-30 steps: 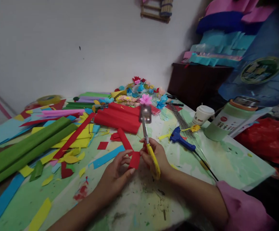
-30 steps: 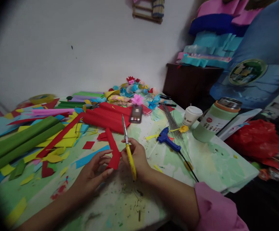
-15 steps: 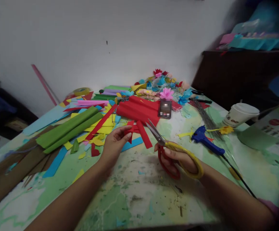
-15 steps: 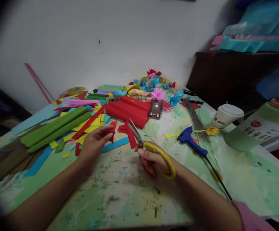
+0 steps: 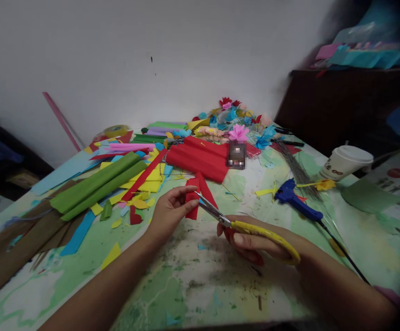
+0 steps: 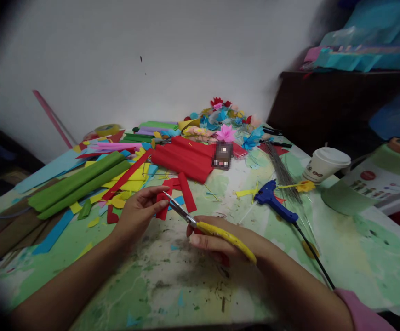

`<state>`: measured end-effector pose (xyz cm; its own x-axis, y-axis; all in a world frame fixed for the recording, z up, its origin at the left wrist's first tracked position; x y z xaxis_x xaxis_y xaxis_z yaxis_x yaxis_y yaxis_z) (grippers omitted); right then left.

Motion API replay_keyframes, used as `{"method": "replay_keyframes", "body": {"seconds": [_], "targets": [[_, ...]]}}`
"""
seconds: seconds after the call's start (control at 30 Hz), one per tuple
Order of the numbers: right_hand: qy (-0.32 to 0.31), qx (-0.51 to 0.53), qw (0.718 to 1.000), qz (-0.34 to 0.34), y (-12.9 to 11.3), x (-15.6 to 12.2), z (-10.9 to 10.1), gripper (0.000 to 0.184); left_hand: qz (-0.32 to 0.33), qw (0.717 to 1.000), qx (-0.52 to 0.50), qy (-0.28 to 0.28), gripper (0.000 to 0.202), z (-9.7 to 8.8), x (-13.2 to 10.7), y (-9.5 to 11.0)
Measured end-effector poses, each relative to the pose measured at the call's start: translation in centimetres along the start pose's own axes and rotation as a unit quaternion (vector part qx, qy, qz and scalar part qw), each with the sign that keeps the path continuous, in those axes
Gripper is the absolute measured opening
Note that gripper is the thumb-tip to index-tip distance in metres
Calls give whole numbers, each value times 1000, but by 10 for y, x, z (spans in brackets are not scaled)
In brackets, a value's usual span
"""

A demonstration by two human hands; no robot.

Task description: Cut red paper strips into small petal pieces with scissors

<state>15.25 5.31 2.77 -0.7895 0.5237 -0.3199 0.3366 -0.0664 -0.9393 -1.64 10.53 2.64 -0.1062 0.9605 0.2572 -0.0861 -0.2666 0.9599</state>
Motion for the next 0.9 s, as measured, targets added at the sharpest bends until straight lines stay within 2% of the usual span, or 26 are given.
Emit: {"method": "replay_keyframes", "body": {"seconds": [0.17, 0.37, 0.57, 0.73, 0.9], "targets": [[7, -26, 1000, 12, -4, -4, -3, 46, 6, 1000, -23, 13, 36, -6, 2, 1], [30, 7, 999, 10, 3, -4, -9, 46, 47, 998, -13, 42, 35, -18, 5, 7], [3, 6, 1000, 4, 2, 0, 0, 46, 10, 1000, 15, -13, 28, 0, -2, 8], [-12, 2, 1000, -13, 4, 3, 3, 47, 36, 999, 26, -1, 24, 1, -3, 14], [-19, 4, 1000, -19, -1, 2, 4, 49, 15, 1000, -6, 16, 29, -3, -1, 7]]}}
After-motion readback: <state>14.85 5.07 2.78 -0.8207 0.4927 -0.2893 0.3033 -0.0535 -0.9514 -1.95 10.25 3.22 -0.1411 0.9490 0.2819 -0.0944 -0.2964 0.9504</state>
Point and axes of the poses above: each hand's wrist, its own x-axis towards the middle knuckle, its own z-axis out of the palm, y = z × x, the point moved 9 cm from there along x, towards the middle knuckle, and after that the axes turned 10 degrees about z, right-handed, at the moved point
